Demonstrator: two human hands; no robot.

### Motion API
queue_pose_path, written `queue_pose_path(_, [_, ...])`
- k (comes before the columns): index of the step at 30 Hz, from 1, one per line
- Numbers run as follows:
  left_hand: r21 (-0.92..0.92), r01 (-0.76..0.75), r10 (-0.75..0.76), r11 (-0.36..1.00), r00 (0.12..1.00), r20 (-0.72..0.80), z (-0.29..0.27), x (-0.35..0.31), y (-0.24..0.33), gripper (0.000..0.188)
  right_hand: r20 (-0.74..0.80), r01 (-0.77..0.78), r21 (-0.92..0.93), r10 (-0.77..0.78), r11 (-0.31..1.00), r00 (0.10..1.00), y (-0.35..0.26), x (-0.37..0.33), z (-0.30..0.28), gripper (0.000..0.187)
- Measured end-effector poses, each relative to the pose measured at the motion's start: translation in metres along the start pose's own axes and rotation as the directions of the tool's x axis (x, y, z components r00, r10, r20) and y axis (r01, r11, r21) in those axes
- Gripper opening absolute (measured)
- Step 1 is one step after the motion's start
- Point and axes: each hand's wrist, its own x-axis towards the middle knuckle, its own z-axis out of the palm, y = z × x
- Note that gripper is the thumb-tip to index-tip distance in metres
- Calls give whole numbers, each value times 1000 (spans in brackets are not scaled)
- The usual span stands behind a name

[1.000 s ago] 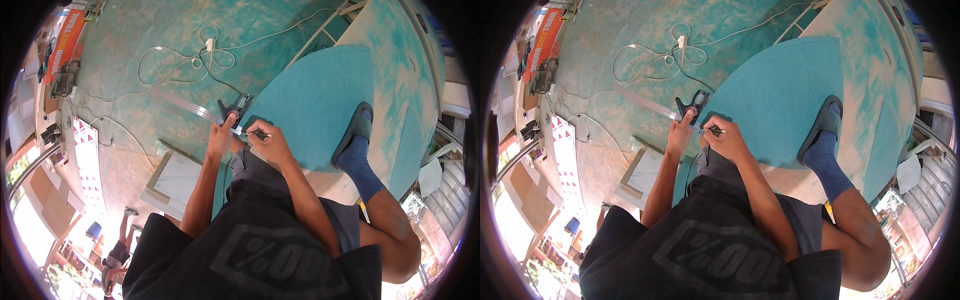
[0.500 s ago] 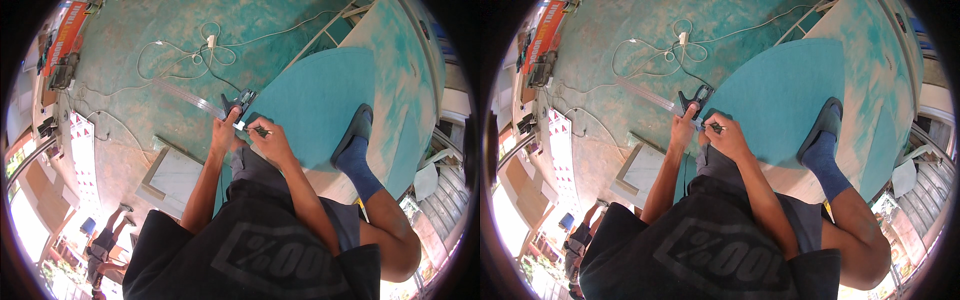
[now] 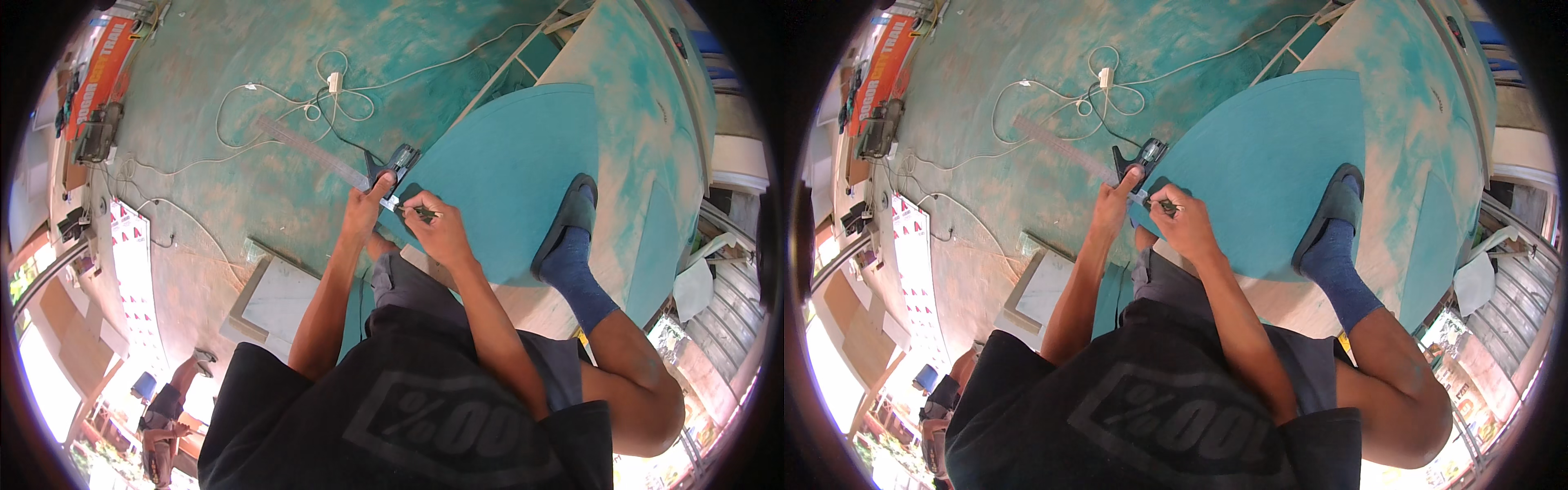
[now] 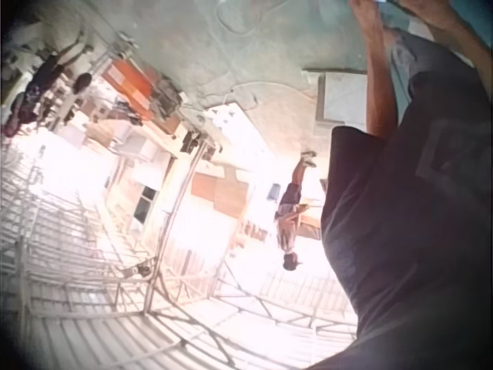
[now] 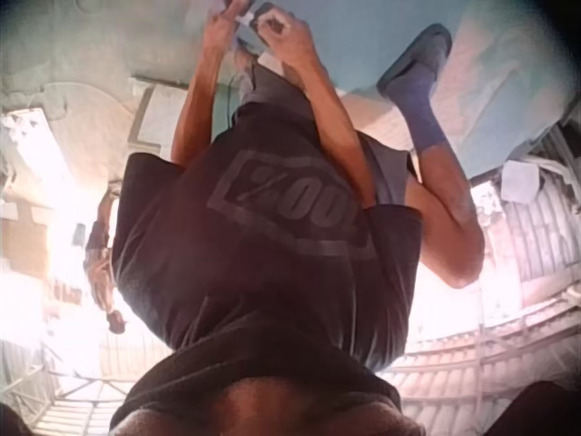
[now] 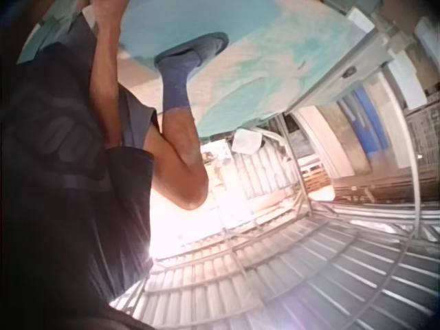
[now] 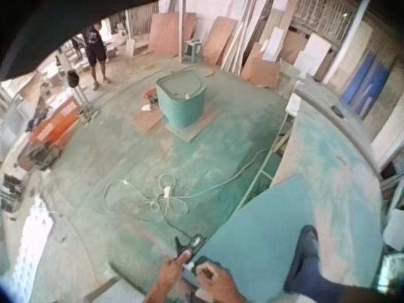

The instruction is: The person uses a pencil and a combination square to mark lines on several green-surfaced wooden panels, moving between different boards on the floor and a workbench.

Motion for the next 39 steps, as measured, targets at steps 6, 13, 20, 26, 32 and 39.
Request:
queue_pose_path(6, [41, 27, -29, 999, 999, 30, 5, -1, 13, 32, -55, 1, 53, 2, 999, 999, 4, 8, -5, 13])
queue_pose_path(13, [-19, -59, 60, 998, 996, 66, 7, 28, -16, 44, -69, -9, 49, 12, 999, 998, -3, 12, -13, 13])
queue_pose_path(20, [56, -34, 27, 998, 992, 125, 22, 40, 11, 41, -98, -33, 55, 38, 998, 994, -11, 24, -29, 12])
queue_pose_path(26, [35, -56, 51, 998, 991, 126, 36, 65, 4, 43, -124, -17, 24, 20, 1000, 992, -13, 36, -42, 12])
queue_pose_path(32, [79, -140, 128, 987, 982, 141, 60, 66, 30, 44, -189, 57, 134, -31, 989, 982, 0, 49, -50, 9])
queue_pose_path(39, [186, -56, 14, 981, 976, 217, 73, 92, 40, 53, -263, 85, 41, -71, 996, 962, -8, 62, -68, 9])
